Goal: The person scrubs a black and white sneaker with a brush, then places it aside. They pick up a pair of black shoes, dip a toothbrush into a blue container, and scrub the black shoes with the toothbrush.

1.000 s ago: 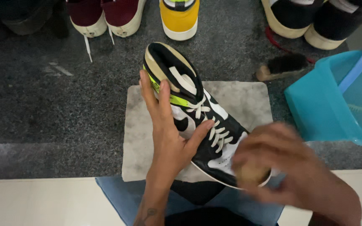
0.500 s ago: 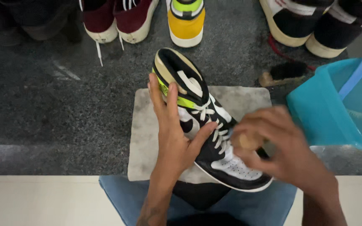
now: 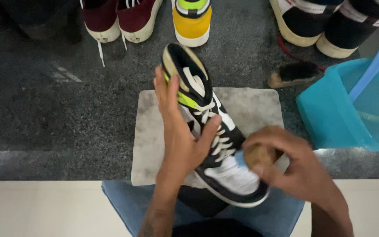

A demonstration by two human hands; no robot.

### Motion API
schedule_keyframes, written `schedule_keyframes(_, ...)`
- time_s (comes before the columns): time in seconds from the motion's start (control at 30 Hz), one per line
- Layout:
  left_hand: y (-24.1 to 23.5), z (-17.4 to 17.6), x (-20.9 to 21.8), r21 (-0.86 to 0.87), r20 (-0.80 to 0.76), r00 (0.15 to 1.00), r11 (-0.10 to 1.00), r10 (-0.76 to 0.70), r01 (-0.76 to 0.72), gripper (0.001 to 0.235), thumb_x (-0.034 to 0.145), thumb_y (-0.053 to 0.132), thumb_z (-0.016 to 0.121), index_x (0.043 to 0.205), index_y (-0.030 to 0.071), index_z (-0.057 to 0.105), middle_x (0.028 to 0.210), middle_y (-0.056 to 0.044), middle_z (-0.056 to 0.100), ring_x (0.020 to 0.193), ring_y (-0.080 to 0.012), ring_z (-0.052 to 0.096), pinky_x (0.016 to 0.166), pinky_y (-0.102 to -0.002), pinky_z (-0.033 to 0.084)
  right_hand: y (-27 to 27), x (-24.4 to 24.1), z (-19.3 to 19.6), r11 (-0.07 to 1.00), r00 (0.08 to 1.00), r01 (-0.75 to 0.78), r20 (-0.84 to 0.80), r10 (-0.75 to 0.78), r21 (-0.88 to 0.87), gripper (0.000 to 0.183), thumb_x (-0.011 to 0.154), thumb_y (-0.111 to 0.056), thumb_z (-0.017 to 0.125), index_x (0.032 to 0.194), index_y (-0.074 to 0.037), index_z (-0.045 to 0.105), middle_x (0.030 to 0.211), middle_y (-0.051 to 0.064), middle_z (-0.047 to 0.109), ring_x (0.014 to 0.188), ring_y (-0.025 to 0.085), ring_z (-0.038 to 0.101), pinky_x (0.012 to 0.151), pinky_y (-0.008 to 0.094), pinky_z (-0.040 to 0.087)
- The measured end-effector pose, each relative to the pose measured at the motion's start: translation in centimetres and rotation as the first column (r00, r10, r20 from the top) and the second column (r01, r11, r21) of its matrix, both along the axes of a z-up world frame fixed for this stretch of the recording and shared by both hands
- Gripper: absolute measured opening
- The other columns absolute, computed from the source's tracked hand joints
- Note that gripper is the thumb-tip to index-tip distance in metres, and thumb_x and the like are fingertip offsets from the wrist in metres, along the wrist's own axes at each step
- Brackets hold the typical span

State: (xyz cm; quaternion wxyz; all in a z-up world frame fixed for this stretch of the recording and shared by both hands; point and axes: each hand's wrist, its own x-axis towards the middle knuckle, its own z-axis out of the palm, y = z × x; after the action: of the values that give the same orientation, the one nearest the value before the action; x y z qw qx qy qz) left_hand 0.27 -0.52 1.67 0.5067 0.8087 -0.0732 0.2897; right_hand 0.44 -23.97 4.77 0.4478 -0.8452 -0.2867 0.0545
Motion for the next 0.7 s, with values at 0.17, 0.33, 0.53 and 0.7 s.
schedule_keyframes(0.17, 1.5, 0.1, 0.6, -0.062, 0.003, 0.981, 0.979, -0.193, 0.193, 0.082, 0.110, 0.033, 0.063, 0.167, 0.013, 0.008, 0.179, -0.016, -0.003, 0.172, -0.0400, -0.004, 0.144, -0.060, 0.008, -0.2, 0.0, 0.8, 0.998, 0.997, -0.067, 0.025, 0.066, 0.021, 0.036, 0.087, -0.043, 0.073, 0.113, -0.017, 0.069, 0.118, 0.005, 0.071, 0.110, 0.024, 0.070, 0.091, 0.041, 0.057)
schedule_keyframes(0.33, 1.8, -0.4, 0.1, -0.031, -0.017, 0.986, 0.986, -0.167, 0.167, 0.083, 0.110, 0.033, 0.064, 0.167, 0.012, 0.008, 0.179, -0.019, -0.002, 0.173, -0.0400, -0.003, 0.146, -0.058, 0.004, 2.7, 0.1, -0.1, 0.984, 0.914, -0.075, 0.384, 0.132, -0.162, 0.041, 0.083, -0.043, 0.078, 0.109, -0.012, 0.069, 0.116, 0.008, 0.071, 0.114, 0.029, 0.064, 0.102, 0.044, 0.046)
schedule_keyframes(0.53, 1.9, -0.3, 0.3, -0.068, -0.020, 0.975, 0.973, -0.223, 0.221, 0.078, 0.115, 0.040, 0.057, 0.170, 0.023, 0.005, 0.182, -0.008, -0.007, 0.175, -0.0362, -0.008, 0.147, -0.061, 0.007, 2.2, -2.2, 2.8, 0.877, 0.857, -0.448, 0.193, 0.477, -0.176, 0.035, 0.087, -0.049, 0.084, 0.103, -0.020, 0.072, 0.109, -0.003, 0.071, 0.101, 0.023, 0.060, 0.088, 0.041, 0.046)
schedule_keyframes(0.7, 1.9, -0.1, 0.5, -0.021, -0.018, 0.983, 0.983, -0.182, 0.181, 0.081, 0.110, 0.035, 0.061, 0.167, 0.011, 0.008, 0.179, -0.018, -0.002, 0.173, -0.0380, -0.003, 0.146, -0.056, 0.002, 1.5, 0.4, 1.6, 0.939, 0.880, -0.180, 0.378, 0.287, -0.294, 0.038, 0.080, -0.041, 0.085, 0.110, -0.021, 0.072, 0.114, 0.001, 0.069, 0.105, 0.022, 0.065, 0.091, 0.041, 0.045)
